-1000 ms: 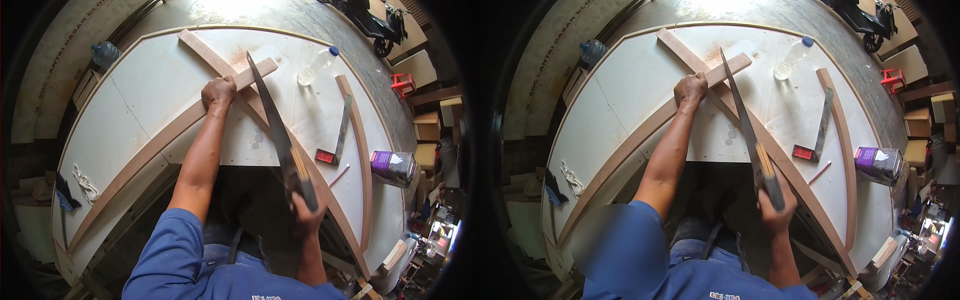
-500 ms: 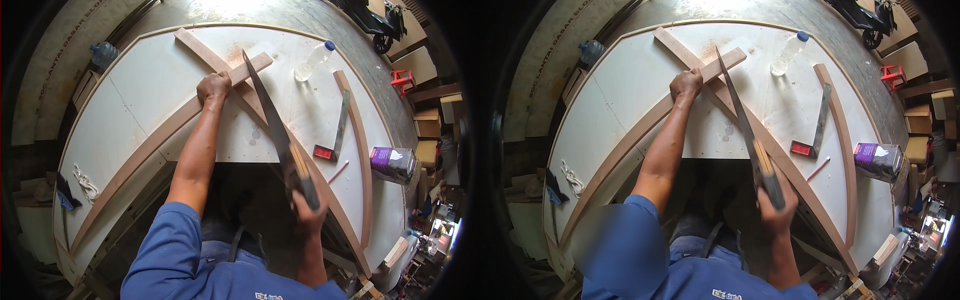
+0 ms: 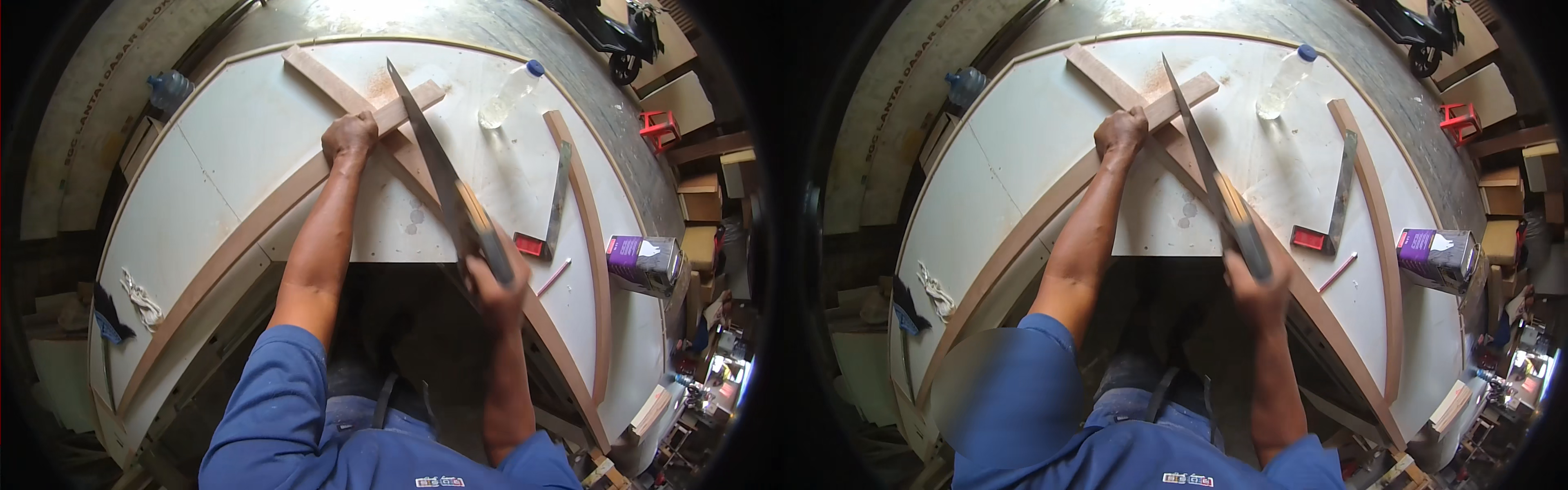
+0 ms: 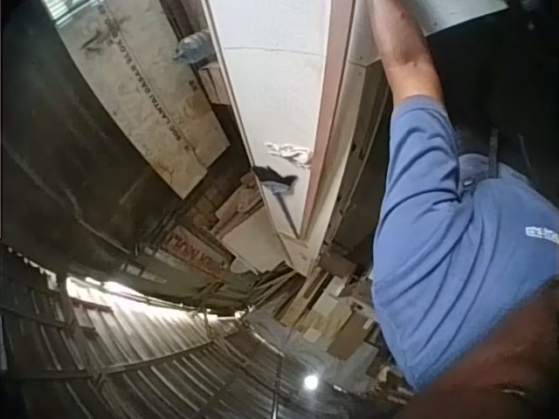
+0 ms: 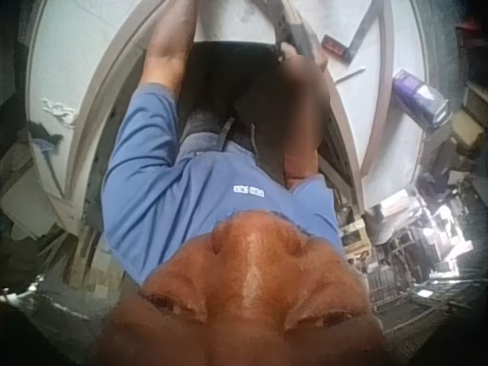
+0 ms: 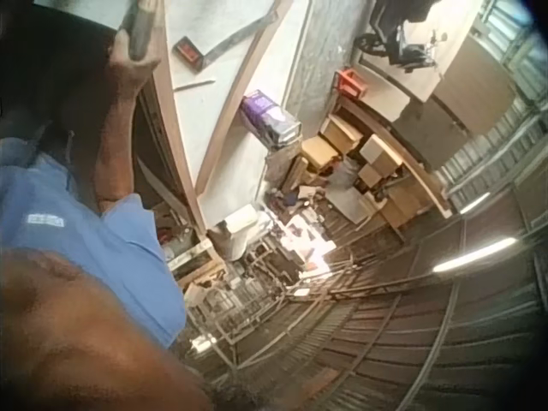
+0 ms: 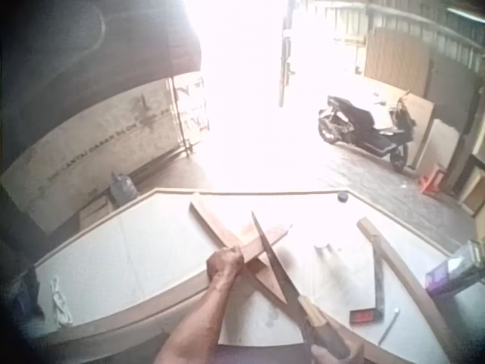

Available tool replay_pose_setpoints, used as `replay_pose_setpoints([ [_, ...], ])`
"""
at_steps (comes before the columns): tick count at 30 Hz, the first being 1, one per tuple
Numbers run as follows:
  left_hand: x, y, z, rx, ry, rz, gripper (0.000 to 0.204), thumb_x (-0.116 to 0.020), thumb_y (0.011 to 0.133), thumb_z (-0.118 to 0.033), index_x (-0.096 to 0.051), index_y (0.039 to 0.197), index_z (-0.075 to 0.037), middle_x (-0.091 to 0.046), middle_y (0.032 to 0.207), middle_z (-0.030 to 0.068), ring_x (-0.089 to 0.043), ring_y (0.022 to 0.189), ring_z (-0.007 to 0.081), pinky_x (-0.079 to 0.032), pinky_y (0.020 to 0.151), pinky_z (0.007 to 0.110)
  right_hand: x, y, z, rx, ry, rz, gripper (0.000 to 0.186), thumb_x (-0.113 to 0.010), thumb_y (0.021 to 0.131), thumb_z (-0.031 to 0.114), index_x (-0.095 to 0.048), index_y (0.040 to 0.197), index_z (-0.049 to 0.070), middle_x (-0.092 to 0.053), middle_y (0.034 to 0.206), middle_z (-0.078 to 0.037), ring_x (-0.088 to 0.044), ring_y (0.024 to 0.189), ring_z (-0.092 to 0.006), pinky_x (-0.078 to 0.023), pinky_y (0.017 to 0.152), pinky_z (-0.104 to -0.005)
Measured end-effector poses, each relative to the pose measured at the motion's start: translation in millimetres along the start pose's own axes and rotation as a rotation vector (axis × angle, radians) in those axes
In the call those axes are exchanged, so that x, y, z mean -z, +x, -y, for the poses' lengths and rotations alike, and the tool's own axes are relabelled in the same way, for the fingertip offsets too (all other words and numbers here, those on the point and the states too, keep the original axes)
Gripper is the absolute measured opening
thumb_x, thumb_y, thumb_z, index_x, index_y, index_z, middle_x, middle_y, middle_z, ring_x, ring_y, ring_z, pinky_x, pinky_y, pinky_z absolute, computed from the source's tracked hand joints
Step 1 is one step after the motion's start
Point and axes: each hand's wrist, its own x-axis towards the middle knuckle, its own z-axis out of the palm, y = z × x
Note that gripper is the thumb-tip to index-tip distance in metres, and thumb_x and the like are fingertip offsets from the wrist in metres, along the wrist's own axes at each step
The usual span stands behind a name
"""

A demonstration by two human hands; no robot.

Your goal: The person marks lines on wooden boards using a pencil and a try square, then saws one of the boards with a hand saw.

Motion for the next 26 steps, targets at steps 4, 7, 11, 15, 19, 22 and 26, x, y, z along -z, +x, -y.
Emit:
replay_pose_setpoints([
  [4, -3.4, 1.7, 1.9, -0.016, -0.015, 0.042, 0.064, -0.033, 0.096, -0.045, -0.078, 0.101, 0.000, -0.073, 0.105, 0.0269, -0.071, 0.104, 0.0424, -0.054, 0.094, 0.048, 34.3, -61.6, 46.9, -0.485, 0.129, -0.021, 0.051, -0.063, 0.083, 0.004, -0.062, 0.133, -0.003, -0.065, 0.082, -0.004, -0.055, 0.057, -0.0085, -0.044, 0.053, -0.0242],
  [7, -3.5, 2.5, 1.9, -0.013, 0.017, 0.022, 0.064, -0.033, 0.096, -0.045, -0.078, 0.100, 0.000, -0.074, 0.105, 0.0269, -0.071, 0.103, 0.0426, -0.055, 0.093, 0.048, -0.7, -16.5, 4.1, -0.217, 0.067, -0.005, 0.047, -0.059, 0.084, 0.003, -0.062, 0.130, -0.005, -0.068, 0.086, -0.010, -0.061, 0.067, -0.0132, -0.051, 0.063, -0.0288],
  [11, 0.5, 0.4, 2.9, -0.030, 0.002, 0.010, 0.064, -0.033, 0.096, -0.045, -0.078, 0.099, 0.000, -0.074, 0.104, 0.0268, -0.071, 0.103, 0.0430, -0.055, 0.093, 0.048, -66.5, 73.5, -37.8, -0.119, 0.259, -0.024, 0.041, -0.061, 0.083, 0.005, -0.063, 0.122, -0.008, -0.067, 0.087, -0.012, -0.061, 0.073, -0.0151, -0.053, 0.071, -0.0307],
  [15, 3.1, -2.3, -5.0, -0.024, -0.016, 0.006, 0.064, -0.033, 0.096, -0.046, -0.078, 0.099, 0.000, -0.074, 0.104, 0.0269, -0.072, 0.102, 0.0423, -0.055, 0.093, 0.048, -24.0, 22.7, -21.6, -0.051, 0.062, 0.021, 0.049, -0.060, 0.082, 0.003, -0.062, 0.130, -0.006, -0.066, 0.086, -0.008, -0.059, 0.066, -0.0120, -0.050, 0.062, -0.0280],
  [19, -2.2, -3.3, -0.4, -0.004, -0.011, 0.015, 0.064, -0.034, 0.096, -0.046, -0.079, 0.098, 0.000, -0.074, 0.102, 0.0261, -0.072, 0.101, 0.0415, -0.056, 0.091, 0.047, 36.6, -72.2, 41.7, -0.437, 0.134, -0.009, 0.054, -0.062, 0.082, 0.001, -0.061, 0.136, -0.004, -0.066, 0.086, -0.005, -0.059, 0.058, -0.0104, -0.049, 0.056, -0.0274],
  [22, -4.5, -1.4, -0.5, -0.012, 0.003, 0.007, 0.063, -0.034, 0.096, -0.045, -0.079, 0.097, -0.001, -0.074, 0.101, 0.0253, -0.073, 0.100, 0.0414, -0.056, 0.091, 0.046, 26.5, -54.1, 31.2, -0.414, 0.125, 0.009, 0.049, -0.063, 0.081, -0.001, -0.064, 0.130, -0.006, -0.067, 0.087, -0.008, -0.062, 0.064, -0.0123, -0.052, 0.059, -0.0306],
  [26, -3.7, -3.1, 0.2, -0.030, 0.006, 0.001, 0.063, -0.033, 0.096, -0.045, -0.080, 0.099, -0.003, -0.074, 0.103, 0.0255, -0.072, 0.104, 0.0409, -0.055, 0.095, 0.044, -47.8, 73.6, -31.3, -0.332, 0.247, 0.054, 0.042, -0.075, 0.079, 0.007, -0.070, 0.121, 0.006, -0.071, 0.110, -0.014, -0.069, 0.083, -0.0329, -0.058, 0.077, -0.0388],
])
